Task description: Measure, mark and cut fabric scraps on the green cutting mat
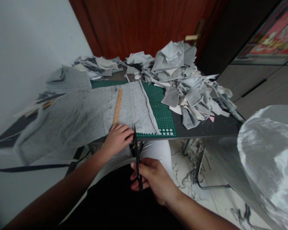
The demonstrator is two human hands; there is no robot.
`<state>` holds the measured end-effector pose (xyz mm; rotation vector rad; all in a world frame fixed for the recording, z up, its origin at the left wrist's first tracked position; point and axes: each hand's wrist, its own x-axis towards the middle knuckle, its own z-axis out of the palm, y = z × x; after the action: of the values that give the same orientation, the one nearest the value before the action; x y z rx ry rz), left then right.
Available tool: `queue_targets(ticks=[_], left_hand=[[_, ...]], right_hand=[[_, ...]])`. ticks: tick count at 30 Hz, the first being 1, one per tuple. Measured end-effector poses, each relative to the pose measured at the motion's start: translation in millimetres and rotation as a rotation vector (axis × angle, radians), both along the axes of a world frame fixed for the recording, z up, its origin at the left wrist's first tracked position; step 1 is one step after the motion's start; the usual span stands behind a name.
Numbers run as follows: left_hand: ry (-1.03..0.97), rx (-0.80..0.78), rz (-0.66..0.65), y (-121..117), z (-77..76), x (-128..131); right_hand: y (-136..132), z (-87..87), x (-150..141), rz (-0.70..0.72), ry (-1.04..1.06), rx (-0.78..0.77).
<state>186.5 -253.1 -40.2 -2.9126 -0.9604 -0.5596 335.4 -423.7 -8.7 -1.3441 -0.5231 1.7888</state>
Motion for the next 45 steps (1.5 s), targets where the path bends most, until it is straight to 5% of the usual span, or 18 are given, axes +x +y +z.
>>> queue_targets(ticks=[45], left_hand=[[-0.072, -0.101, 0.0, 3, -2.7, 1]], right_hand=[[32, -9.3, 3, 0.027, -0.179, 0.047]])
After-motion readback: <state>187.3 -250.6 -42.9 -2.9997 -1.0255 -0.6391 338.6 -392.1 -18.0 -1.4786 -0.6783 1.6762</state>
